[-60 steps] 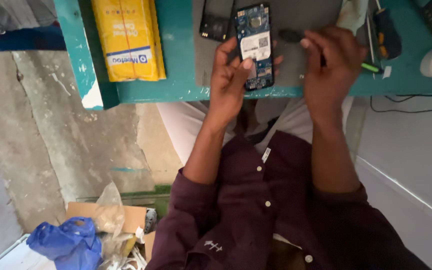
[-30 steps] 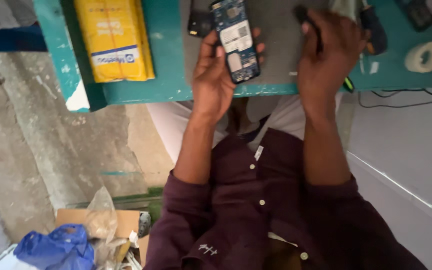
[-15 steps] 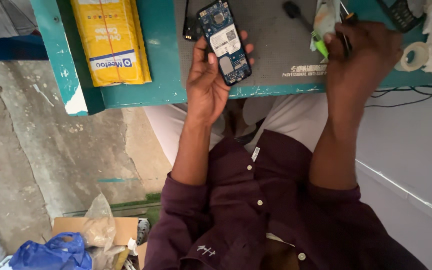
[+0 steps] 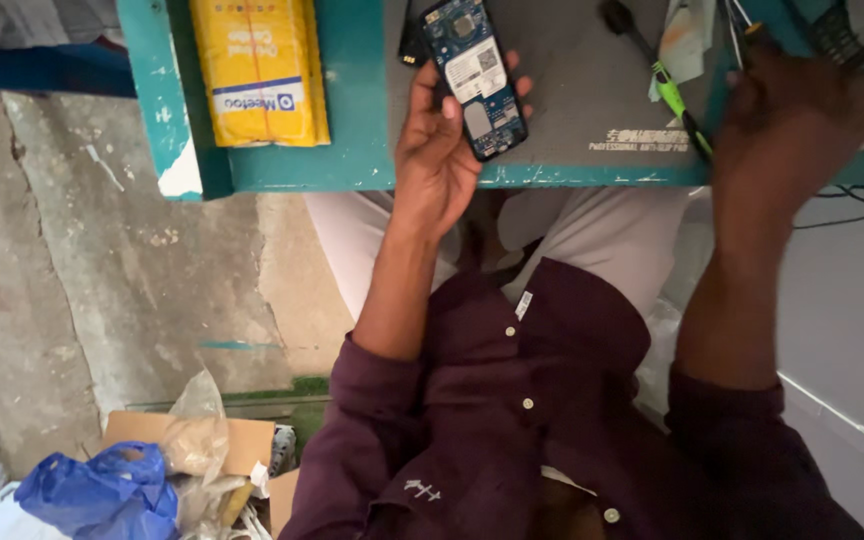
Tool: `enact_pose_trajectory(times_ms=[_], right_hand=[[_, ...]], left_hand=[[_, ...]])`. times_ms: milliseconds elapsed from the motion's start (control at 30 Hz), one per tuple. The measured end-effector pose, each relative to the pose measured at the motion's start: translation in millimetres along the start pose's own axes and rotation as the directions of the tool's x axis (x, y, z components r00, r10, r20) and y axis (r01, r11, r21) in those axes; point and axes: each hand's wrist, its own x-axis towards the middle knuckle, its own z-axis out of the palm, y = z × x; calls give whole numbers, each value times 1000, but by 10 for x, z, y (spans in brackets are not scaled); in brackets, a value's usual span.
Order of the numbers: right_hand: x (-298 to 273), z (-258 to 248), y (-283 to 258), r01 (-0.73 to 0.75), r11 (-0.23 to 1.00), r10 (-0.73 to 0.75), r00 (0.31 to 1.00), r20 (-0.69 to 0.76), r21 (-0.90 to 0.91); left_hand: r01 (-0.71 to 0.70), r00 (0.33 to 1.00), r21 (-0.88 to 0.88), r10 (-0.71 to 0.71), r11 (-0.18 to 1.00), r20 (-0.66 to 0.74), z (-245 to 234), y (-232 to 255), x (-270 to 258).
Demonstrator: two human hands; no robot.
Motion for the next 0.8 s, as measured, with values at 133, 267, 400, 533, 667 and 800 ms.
enact_pose_trajectory(times_ms=[133, 267, 400, 533, 667, 800], right_hand=[[-8, 33, 134, 10, 1000, -11, 998, 67, 9], [-26, -137, 119, -53, 981, 47, 998, 36, 189], [-82, -394, -15, -183, 766, 244, 970, -16, 616], [-165, -353, -222, -233, -115, 480, 838, 259, 966], [-327, -261, -419, -53, -901, 192, 841, 505, 430], [-424, -106, -687, -31, -972, 78, 894, 441, 234]], left_hand=[[-11, 1000, -2, 11, 1000, 25, -6, -5, 2], [-25, 999, -11, 26, 1000, 40, -12, 2, 4], [-25, 999, -18, 26, 1000, 45, -38, -9, 5], [-9, 999, -46, 11, 999, 41, -22, -10, 26], [20, 999, -32, -19, 999, 41, -57, 7, 13], [23, 999, -3, -23, 1000, 47, -99, -2, 1]])
